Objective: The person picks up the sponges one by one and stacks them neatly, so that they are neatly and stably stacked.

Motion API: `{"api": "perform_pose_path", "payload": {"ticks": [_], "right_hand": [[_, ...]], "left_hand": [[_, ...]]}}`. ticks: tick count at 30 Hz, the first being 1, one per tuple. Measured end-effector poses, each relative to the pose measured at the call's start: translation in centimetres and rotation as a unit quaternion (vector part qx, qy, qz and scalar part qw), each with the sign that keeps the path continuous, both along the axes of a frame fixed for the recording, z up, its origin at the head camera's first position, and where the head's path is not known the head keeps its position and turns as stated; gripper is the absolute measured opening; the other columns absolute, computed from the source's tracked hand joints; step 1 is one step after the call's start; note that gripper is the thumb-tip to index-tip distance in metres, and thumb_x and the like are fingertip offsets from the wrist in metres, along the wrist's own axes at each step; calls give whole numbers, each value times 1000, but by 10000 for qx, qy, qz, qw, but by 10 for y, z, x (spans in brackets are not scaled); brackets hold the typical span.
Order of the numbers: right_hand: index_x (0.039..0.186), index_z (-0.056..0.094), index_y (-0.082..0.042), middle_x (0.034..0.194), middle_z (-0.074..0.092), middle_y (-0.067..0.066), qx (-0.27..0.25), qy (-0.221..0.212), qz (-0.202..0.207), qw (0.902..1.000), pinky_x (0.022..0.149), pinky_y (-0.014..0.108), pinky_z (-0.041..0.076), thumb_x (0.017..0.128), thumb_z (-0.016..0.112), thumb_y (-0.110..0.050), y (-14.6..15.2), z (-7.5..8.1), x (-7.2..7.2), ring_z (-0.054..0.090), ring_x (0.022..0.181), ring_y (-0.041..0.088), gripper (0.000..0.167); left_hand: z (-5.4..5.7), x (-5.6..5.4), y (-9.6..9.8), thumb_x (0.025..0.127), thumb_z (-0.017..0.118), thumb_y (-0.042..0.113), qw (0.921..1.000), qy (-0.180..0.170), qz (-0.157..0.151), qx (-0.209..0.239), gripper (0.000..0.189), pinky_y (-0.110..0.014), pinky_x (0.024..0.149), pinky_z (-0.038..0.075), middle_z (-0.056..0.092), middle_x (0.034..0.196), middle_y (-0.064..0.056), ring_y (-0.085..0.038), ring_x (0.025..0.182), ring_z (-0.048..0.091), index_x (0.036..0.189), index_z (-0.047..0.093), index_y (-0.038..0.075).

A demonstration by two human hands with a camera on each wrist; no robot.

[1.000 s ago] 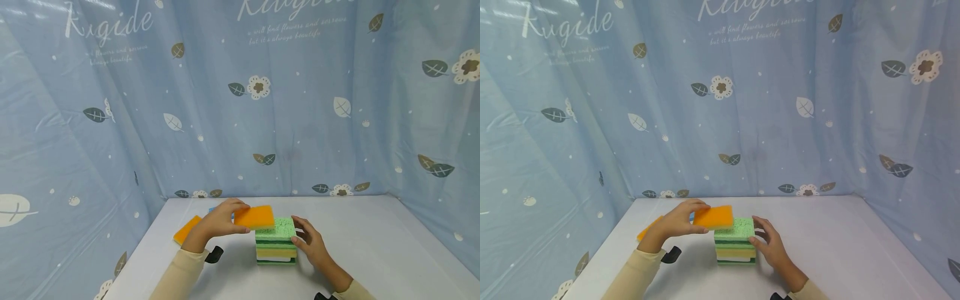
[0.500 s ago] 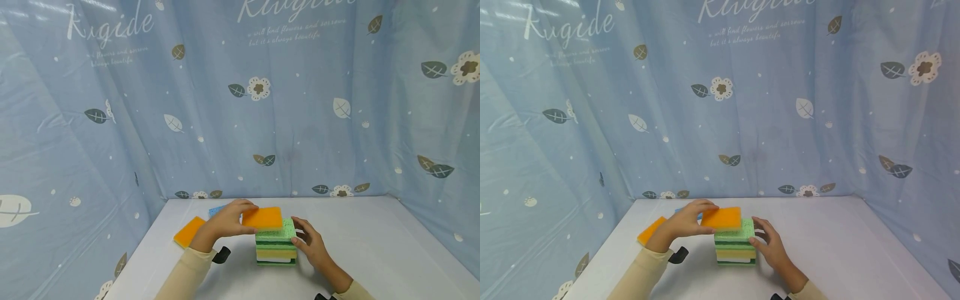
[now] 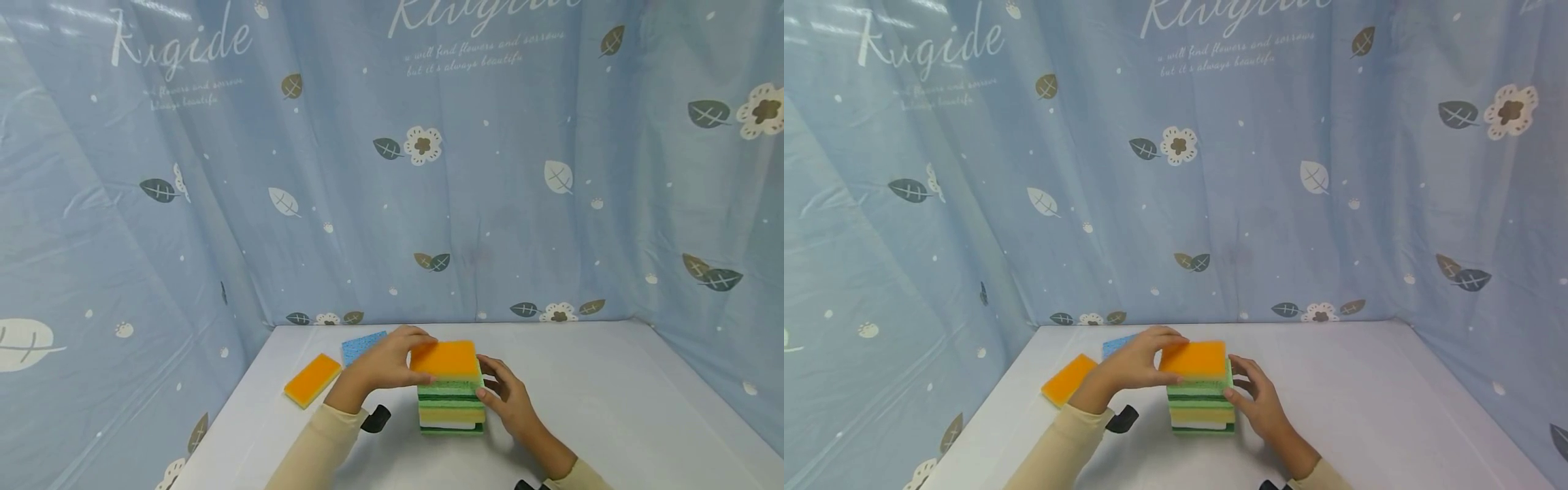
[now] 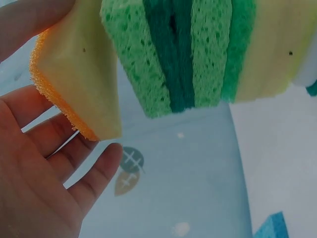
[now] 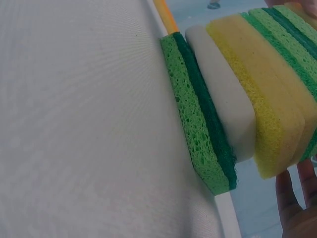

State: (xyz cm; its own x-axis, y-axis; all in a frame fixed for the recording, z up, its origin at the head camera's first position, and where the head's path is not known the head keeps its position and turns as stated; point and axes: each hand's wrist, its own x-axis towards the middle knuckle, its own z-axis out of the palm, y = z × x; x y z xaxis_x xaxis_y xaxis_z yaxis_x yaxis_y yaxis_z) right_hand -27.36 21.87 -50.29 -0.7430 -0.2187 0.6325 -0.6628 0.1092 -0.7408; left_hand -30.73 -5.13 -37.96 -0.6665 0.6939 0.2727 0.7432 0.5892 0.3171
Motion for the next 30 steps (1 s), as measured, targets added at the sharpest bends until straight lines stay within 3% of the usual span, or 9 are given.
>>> {"api": "perform_pose_path", "payload": {"ticks": [9,30], "right_hand": [[143,43,-2,132,49,14,51,-27,-241,9997,93,28,47,89,62,6,0,-1,-1,52,115,16,58],[143,44,-2,131,50,13,-75,24,-125,9999,93,23,45,90,61,5,-1,2,2,52,114,15,56]], "left_hand": [[-5,-1,10,81,73,55,9999,-23,-85,-89,65,-36,100,42,52,132,6,-13,121,48,135,59,22],[-9,1,12,78,71,63,9999,-20,22,-121,71,-34,97,45,53,129,8,-11,116,50,133,61,21]]}}
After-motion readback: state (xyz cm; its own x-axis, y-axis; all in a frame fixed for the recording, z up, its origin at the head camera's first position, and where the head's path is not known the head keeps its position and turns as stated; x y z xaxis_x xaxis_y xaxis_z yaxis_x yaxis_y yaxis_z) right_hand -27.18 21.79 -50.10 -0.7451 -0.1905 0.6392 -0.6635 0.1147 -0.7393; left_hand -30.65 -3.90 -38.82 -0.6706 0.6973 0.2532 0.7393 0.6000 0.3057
